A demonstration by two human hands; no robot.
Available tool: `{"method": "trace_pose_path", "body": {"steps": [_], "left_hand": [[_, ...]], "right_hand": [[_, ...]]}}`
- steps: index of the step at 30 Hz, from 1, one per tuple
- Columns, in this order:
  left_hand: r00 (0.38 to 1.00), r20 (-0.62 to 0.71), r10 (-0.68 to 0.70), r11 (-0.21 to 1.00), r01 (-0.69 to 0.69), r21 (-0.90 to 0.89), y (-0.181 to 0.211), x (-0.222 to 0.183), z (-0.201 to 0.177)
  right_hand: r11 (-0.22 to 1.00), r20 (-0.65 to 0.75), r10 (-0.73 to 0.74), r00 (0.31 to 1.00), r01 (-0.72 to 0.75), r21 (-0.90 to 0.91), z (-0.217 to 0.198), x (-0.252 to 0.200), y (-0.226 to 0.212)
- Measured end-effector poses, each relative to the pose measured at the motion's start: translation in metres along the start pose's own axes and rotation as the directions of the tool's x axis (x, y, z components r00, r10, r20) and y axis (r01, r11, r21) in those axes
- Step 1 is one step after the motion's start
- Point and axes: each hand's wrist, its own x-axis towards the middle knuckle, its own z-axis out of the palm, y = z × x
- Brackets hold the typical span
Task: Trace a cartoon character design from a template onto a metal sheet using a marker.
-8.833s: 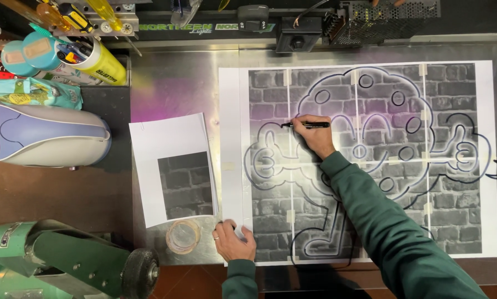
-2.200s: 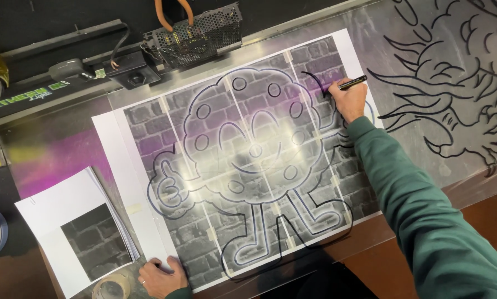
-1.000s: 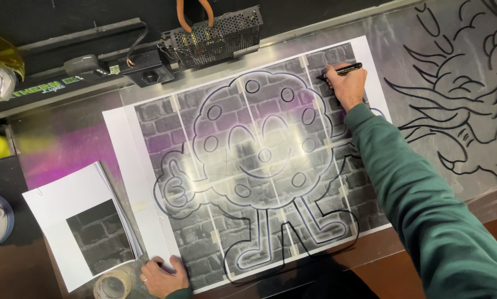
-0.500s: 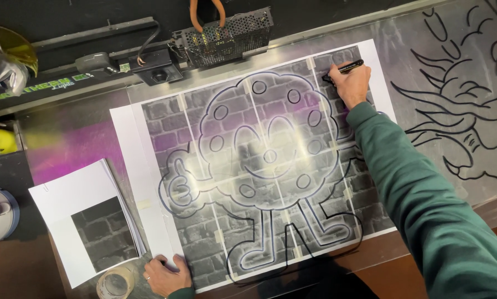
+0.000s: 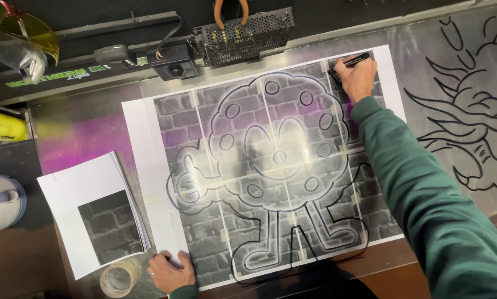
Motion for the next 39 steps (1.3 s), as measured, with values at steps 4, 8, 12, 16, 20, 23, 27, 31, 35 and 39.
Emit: {"method": "trace_pose_path", "body": {"steps": [4,8,12,16,20,23,27,31,35,39], "left_hand": [[1.0,-0.004,-0.021,1.0,0.021,-0.004,0.001,0.0,0.0],[0.999,0.008,-0.032,0.999,0.032,-0.006,0.004,0.001,-0.002],[1.0,0.001,-0.022,1.0,0.022,-0.016,0.006,0.001,-0.004],[1.0,0.0,-0.025,1.0,0.025,-0.018,0.008,0.003,-0.006],[0.999,0.021,-0.045,0.999,0.046,-0.017,0.008,0.003,-0.006],[0.999,0.029,-0.044,0.999,0.045,-0.022,0.008,0.003,-0.006],[0.997,0.053,-0.055,0.998,0.055,-0.005,0.004,0.002,-0.003],[0.998,0.044,-0.045,0.999,0.045,-0.013,0.005,0.002,-0.004],[0.998,0.042,-0.048,0.999,0.048,-0.01,0.006,0.002,-0.004],[0.998,0.04,-0.045,0.999,0.046,-0.018,0.009,0.004,-0.008]], "right_hand": [[0.998,-0.017,-0.064,0.998,0.063,-0.024,0.018,0.01,0.028],[0.97,-0.023,-0.184,0.983,0.178,-0.166,0.029,0.016,0.032],[0.985,0.012,-0.118,0.993,0.118,-0.123,0.032,0.018,0.012],[0.983,0.023,-0.143,0.989,0.145,-0.113,0.044,0.02,0.014],[0.965,0.016,-0.217,0.976,0.217,-0.151,0.053,0.021,0.003],[0.961,0.017,-0.231,0.973,0.231,-0.151,0.061,0.023,0.0],[0.948,0.004,-0.296,0.955,0.295,-0.117,0.063,0.021,-0.017],[0.969,0.044,-0.246,0.968,0.247,-0.027,0.064,0.018,-0.036],[0.971,0.061,-0.234,0.97,0.237,-0.035,0.065,0.017,-0.039],[0.971,0.051,-0.234,0.971,0.236,-0.043,0.066,0.016,-0.037]]}}
